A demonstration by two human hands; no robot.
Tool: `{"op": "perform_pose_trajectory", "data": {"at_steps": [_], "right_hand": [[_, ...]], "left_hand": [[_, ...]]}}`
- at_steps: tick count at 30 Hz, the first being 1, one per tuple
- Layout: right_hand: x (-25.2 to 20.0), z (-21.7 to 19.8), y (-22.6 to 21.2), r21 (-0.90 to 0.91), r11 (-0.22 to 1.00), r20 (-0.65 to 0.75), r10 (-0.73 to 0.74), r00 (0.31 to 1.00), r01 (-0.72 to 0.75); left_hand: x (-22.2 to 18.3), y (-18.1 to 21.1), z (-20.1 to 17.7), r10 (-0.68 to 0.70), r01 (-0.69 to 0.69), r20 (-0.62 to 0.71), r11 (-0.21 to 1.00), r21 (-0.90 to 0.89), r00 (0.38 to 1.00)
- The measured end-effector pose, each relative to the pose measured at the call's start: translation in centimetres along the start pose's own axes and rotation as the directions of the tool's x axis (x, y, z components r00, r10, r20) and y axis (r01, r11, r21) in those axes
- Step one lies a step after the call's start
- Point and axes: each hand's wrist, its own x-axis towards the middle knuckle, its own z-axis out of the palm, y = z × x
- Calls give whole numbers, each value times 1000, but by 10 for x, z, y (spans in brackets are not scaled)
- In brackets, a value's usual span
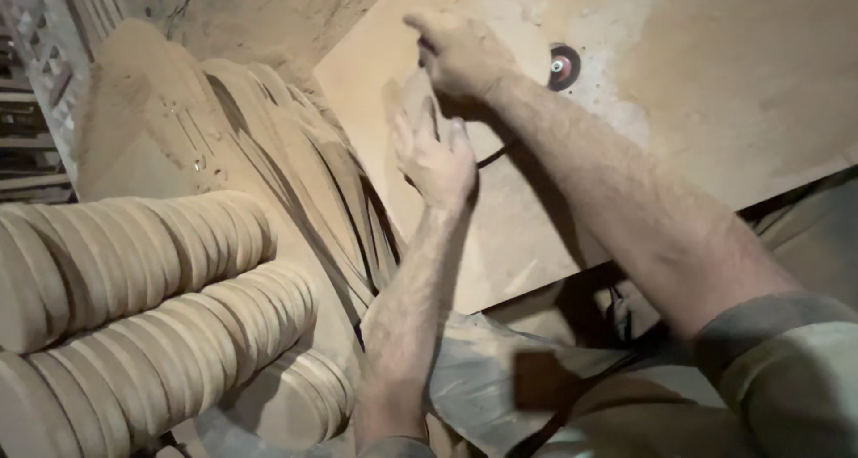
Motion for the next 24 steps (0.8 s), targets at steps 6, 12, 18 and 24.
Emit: {"op": "perform_pose_trajectory", "data": {"at_steps": [6,12,18,24], "right_hand": [[19,-1,16,4,995,-27,-95,995,96],[11,17,-11,75,997,128,25,991,-35],[-67,40,-33,134,991,188,-6,982,-19],[-141,31,-16,121,993,-1,6,1000,-6]], "left_hand": [[-44,30,-24,-13,23,85,992,-125,996],[-97,66,-68,57,0,148,932,-363,987],[-170,85,-88,-2,39,485,997,-65,874],[-242,66,-87,181,-283,338,916,283,924]]}}
